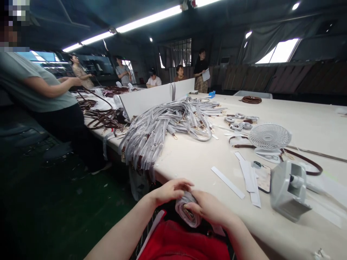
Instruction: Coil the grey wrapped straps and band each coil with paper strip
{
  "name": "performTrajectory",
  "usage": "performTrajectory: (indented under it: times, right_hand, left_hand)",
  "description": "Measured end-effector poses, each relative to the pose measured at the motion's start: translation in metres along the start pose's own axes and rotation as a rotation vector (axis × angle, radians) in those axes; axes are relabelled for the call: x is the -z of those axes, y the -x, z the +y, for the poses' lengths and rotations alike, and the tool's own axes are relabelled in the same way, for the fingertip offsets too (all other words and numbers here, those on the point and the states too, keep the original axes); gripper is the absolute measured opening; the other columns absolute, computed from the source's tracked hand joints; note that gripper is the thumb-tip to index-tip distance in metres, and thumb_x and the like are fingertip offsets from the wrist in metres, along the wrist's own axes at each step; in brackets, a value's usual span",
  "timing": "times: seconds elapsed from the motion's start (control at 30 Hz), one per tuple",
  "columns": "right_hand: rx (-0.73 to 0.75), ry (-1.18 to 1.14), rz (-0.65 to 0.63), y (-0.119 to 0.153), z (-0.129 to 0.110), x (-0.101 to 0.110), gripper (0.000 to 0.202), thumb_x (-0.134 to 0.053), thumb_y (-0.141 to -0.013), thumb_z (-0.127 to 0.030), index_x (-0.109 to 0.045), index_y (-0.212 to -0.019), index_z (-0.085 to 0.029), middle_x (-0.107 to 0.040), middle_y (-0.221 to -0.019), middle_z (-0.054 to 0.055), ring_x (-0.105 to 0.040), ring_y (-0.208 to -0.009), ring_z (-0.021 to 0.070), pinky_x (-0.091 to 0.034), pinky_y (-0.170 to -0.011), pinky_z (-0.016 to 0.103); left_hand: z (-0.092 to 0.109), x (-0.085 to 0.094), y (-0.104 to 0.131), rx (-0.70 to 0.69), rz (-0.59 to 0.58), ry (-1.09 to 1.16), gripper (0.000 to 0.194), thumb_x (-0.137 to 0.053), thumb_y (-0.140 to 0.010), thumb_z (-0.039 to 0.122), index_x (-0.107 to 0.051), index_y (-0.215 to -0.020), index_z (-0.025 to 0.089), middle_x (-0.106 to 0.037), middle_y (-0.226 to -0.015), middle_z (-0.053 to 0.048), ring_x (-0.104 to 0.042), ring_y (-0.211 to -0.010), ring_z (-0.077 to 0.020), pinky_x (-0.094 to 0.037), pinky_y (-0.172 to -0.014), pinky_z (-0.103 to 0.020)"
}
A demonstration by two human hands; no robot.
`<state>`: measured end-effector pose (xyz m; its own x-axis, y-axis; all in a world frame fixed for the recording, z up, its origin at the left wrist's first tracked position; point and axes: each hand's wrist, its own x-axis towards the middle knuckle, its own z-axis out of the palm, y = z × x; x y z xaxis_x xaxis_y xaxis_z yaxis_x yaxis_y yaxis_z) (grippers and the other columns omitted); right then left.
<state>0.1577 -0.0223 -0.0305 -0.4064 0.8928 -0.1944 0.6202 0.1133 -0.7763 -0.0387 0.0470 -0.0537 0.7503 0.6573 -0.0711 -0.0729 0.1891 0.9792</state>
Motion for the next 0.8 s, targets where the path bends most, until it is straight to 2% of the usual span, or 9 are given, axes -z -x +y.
performTrajectory:
  times: [0.07,0.17,0.27,0.33,0.47,0.57,0.67,0.73,0.8]
  right_hand:
    - [-0.015,-0.021,-0.023,-0.005,0.006,-0.003,0.019,-0.06,-0.085,-0.035,-0.068,-0.094,-0.021,-0.073,-0.1,0.008,-0.064,-0.089,0.0291,-0.05,-0.079,0.039]
    - [-0.023,-0.222,-0.002,-0.011,0.014,-0.008,0.031,-0.057,-0.085,-0.046,-0.066,-0.092,-0.018,-0.072,-0.092,0.007,-0.064,-0.085,0.0281,-0.05,-0.075,0.038]
    - [-0.072,-0.401,0.047,-0.008,0.016,-0.007,0.045,-0.055,-0.085,-0.058,-0.064,-0.096,-0.015,-0.072,-0.091,0.008,-0.064,-0.085,0.0272,-0.051,-0.076,0.038]
    - [-0.073,-0.464,0.111,-0.003,0.015,-0.007,0.048,-0.06,-0.084,-0.058,-0.062,-0.106,-0.016,-0.072,-0.1,0.009,-0.064,-0.093,0.0284,-0.051,-0.084,0.04]
    - [0.049,-0.475,0.18,-0.004,0.011,-0.015,0.052,-0.065,-0.083,-0.053,-0.058,-0.122,-0.018,-0.068,-0.12,0.01,-0.059,-0.112,0.0315,-0.044,-0.103,0.047]
    - [0.057,-0.449,0.248,-0.016,0.013,-0.027,0.052,-0.053,-0.089,-0.058,-0.059,-0.12,-0.017,-0.068,-0.119,0.012,-0.058,-0.115,0.0325,-0.042,-0.106,0.05]
    - [0.028,-0.479,0.395,-0.025,0.018,-0.032,0.057,-0.044,-0.09,-0.064,-0.06,-0.116,-0.015,-0.069,-0.113,0.013,-0.06,-0.11,0.0323,-0.046,-0.101,0.048]
    - [0.02,-0.469,0.435,-0.025,0.023,-0.028,0.057,-0.043,-0.09,-0.064,-0.061,-0.114,-0.016,-0.069,-0.112,0.013,-0.06,-0.11,0.0316,-0.046,-0.101,0.047]
    - [0.014,-0.432,0.369,-0.018,0.027,-0.02,0.054,-0.045,-0.09,-0.063,-0.062,-0.113,-0.017,-0.069,-0.112,0.011,-0.06,-0.11,0.0304,-0.045,-0.101,0.045]
  left_hand:
    - [0.009,-0.004,0.004,-0.019,-0.158,-0.351,0.07,-0.088,-0.055,0.044,-0.065,-0.117,0.023,-0.068,-0.112,-0.007,-0.061,-0.106,-0.0253,-0.044,-0.095,-0.033]
    - [0.014,-0.006,0.002,0.001,-0.153,-0.541,0.065,-0.084,-0.061,0.038,-0.063,-0.121,0.024,-0.069,-0.113,-0.007,-0.062,-0.103,-0.0261,-0.046,-0.091,-0.034]
    - [0.011,-0.001,-0.002,0.013,0.006,-0.497,0.054,-0.077,-0.07,0.036,-0.065,-0.12,0.02,-0.072,-0.102,-0.007,-0.064,-0.09,-0.0218,-0.049,-0.081,-0.03]
    - [0.011,0.004,-0.004,0.02,0.162,-0.393,0.049,-0.075,-0.072,0.035,-0.066,-0.117,0.018,-0.072,-0.093,-0.005,-0.064,-0.08,-0.0182,-0.049,-0.074,-0.027]
    - [0.012,0.004,-0.011,-0.03,0.394,-0.125,0.044,-0.075,-0.071,0.037,-0.069,-0.107,0.014,-0.071,-0.087,-0.006,-0.062,-0.075,-0.0156,-0.048,-0.074,-0.027]
    - [0.002,-0.013,-0.02,-0.082,0.593,0.037,0.052,-0.075,-0.071,0.046,-0.066,-0.11,0.012,-0.067,-0.075,-0.003,-0.057,-0.065,-0.0136,-0.047,-0.067,-0.026]
    - [-0.021,-0.039,-0.025,-0.15,0.822,0.111,0.053,-0.068,-0.076,0.055,-0.063,-0.11,0.014,-0.068,-0.081,-0.005,-0.06,-0.071,-0.0153,-0.049,-0.07,-0.028]
    - [-0.035,-0.05,-0.022,-0.168,0.88,0.096,0.051,-0.061,-0.082,0.058,-0.06,-0.11,0.015,-0.068,-0.088,-0.007,-0.062,-0.077,-0.017,-0.051,-0.074,-0.029]
    - [-0.043,-0.053,-0.015,-0.163,0.798,0.033,0.048,-0.053,-0.087,0.059,-0.06,-0.104,0.015,-0.068,-0.089,-0.007,-0.062,-0.08,-0.0178,-0.051,-0.076,-0.029]
